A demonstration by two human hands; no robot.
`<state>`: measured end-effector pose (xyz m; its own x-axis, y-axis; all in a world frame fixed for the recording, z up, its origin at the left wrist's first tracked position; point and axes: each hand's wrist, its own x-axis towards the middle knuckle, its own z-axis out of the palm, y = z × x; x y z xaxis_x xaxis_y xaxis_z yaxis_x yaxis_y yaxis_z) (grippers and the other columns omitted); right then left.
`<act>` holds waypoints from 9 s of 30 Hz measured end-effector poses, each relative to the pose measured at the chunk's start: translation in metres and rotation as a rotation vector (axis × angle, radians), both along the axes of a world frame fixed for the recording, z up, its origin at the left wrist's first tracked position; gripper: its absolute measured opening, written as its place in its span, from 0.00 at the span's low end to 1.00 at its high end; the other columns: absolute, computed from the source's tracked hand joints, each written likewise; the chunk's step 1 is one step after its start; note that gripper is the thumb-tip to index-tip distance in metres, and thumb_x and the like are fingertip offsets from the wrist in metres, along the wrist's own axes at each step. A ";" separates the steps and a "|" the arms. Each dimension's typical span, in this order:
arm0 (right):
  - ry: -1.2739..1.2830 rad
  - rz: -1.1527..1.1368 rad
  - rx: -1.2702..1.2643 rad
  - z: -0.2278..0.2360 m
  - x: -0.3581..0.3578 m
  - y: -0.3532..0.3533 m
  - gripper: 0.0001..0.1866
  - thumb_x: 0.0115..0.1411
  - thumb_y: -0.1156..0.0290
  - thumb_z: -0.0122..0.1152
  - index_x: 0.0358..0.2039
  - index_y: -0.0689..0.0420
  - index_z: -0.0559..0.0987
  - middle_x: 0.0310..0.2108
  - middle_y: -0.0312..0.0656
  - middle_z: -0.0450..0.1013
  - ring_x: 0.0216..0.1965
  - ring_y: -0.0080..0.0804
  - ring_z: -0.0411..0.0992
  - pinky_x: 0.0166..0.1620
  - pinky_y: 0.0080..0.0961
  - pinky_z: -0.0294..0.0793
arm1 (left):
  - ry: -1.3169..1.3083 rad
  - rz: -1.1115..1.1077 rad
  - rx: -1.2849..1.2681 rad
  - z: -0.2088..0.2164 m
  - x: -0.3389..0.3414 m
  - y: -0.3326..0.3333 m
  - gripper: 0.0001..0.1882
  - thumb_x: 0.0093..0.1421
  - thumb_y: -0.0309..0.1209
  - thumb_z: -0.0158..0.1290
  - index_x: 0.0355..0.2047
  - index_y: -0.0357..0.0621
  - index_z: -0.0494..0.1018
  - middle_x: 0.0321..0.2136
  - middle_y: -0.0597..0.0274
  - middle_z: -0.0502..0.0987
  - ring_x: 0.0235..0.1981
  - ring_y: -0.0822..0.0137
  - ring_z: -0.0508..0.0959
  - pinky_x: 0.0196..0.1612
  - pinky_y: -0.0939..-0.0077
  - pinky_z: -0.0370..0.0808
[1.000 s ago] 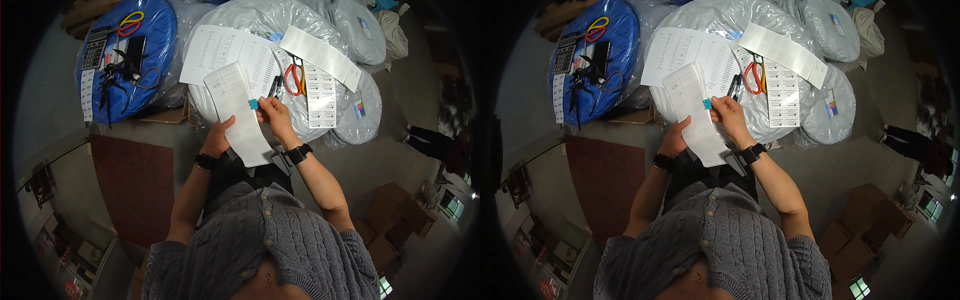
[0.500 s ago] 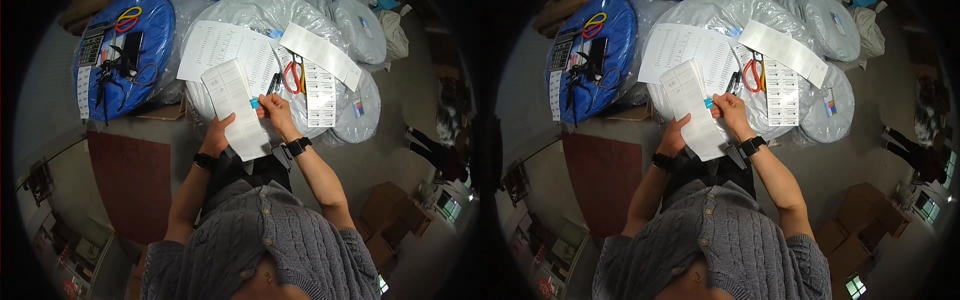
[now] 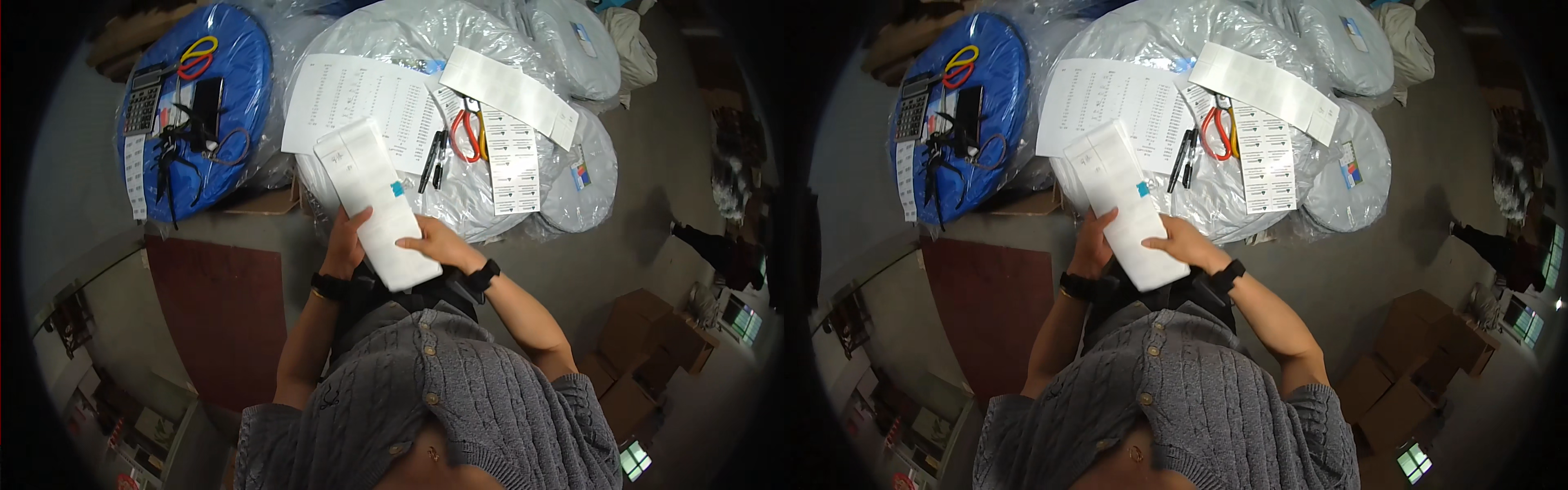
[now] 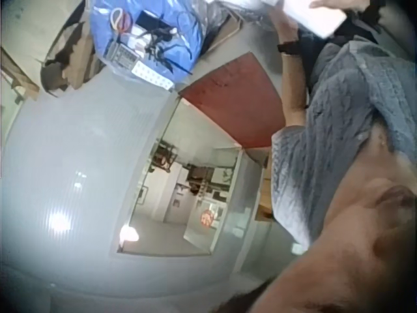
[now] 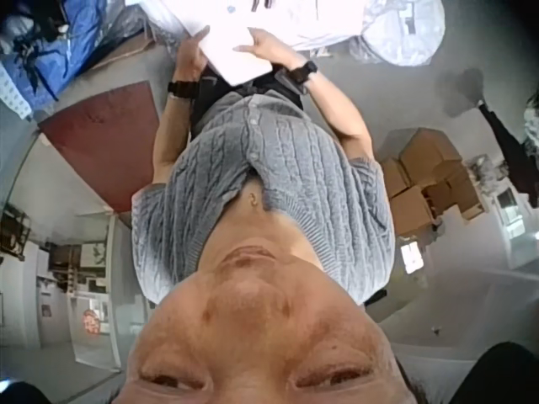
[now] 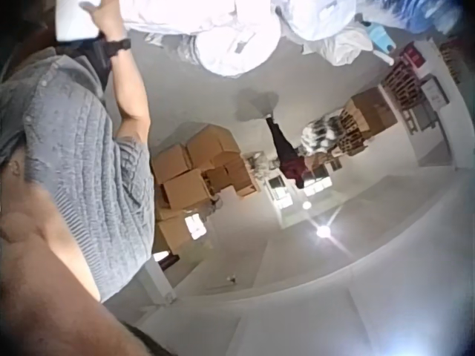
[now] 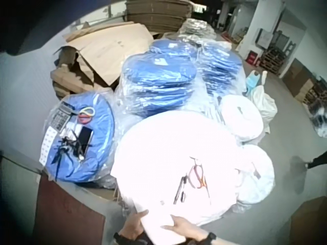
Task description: Attaching barcode labels to large plastic-wrapped circular items and organizing them.
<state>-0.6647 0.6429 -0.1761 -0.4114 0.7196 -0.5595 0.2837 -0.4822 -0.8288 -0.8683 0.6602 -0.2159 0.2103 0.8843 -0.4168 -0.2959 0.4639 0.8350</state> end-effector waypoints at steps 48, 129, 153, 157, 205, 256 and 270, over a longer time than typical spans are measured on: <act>-0.361 -0.773 0.962 0.189 0.174 -0.209 0.04 0.54 0.77 0.59 0.30 0.63 0.79 0.31 0.43 0.77 0.25 0.32 0.77 0.26 0.21 0.74 | -0.161 -0.650 0.004 0.142 0.230 -0.003 0.37 0.61 0.21 0.48 0.66 0.42 0.41 0.47 0.48 0.72 0.43 0.66 0.75 0.44 0.77 0.73; -0.236 -1.406 0.678 0.214 0.996 -0.755 0.17 0.58 0.67 0.63 0.44 0.63 0.74 0.38 0.38 0.76 0.41 0.21 0.71 0.47 0.22 0.69 | -0.347 -0.949 0.525 0.266 1.181 -0.536 0.07 0.62 0.28 0.47 0.37 0.38 0.68 0.33 0.67 0.72 0.37 0.77 0.70 0.42 0.82 0.67; -0.242 -1.283 0.483 0.218 1.354 -0.616 0.16 0.64 0.61 0.54 0.39 0.63 0.75 0.28 0.36 0.76 0.31 0.16 0.67 0.36 0.21 0.68 | -1.036 -1.327 -0.077 0.325 1.542 -0.396 0.53 0.51 0.67 0.47 0.65 0.43 0.48 0.63 0.34 0.49 0.62 0.33 0.53 0.58 0.37 0.58; -0.154 -1.258 0.535 0.216 1.393 -0.599 0.14 0.64 0.63 0.53 0.39 0.64 0.75 0.30 0.33 0.76 0.33 0.15 0.67 0.37 0.21 0.68 | -1.073 -1.271 -0.012 0.328 1.574 -0.381 0.60 0.41 0.66 0.59 0.67 0.55 0.43 0.62 0.39 0.51 0.62 0.37 0.55 0.57 0.30 0.57; -0.623 -0.913 1.285 0.292 1.616 -0.534 0.08 0.50 0.78 0.64 0.29 0.56 0.73 0.29 0.36 0.74 0.33 0.33 0.72 0.54 0.40 0.66 | -0.676 -0.910 0.056 0.329 1.680 -0.385 0.52 0.52 0.73 0.33 0.63 0.43 0.52 0.56 0.44 0.64 0.59 0.50 0.65 0.58 0.57 0.66; 0.963 -0.646 0.233 0.277 1.454 -0.418 0.13 0.64 0.70 0.53 0.46 0.62 0.69 0.41 0.41 0.73 0.42 0.26 0.73 0.46 0.23 0.74 | -0.407 -0.259 -0.488 0.088 1.419 -0.483 0.54 0.55 0.60 0.51 0.65 0.42 0.33 0.49 0.29 0.65 0.49 0.35 0.71 0.51 0.44 0.70; 0.808 -0.549 0.446 0.359 1.403 -0.520 0.10 0.65 0.69 0.48 0.44 0.58 0.65 0.28 0.35 0.63 0.24 0.21 0.61 0.28 0.12 0.67 | -1.089 -0.348 -0.263 0.139 1.426 -0.445 0.55 0.48 0.70 0.47 0.62 0.39 0.51 0.60 0.31 0.52 0.61 0.34 0.54 0.57 0.23 0.49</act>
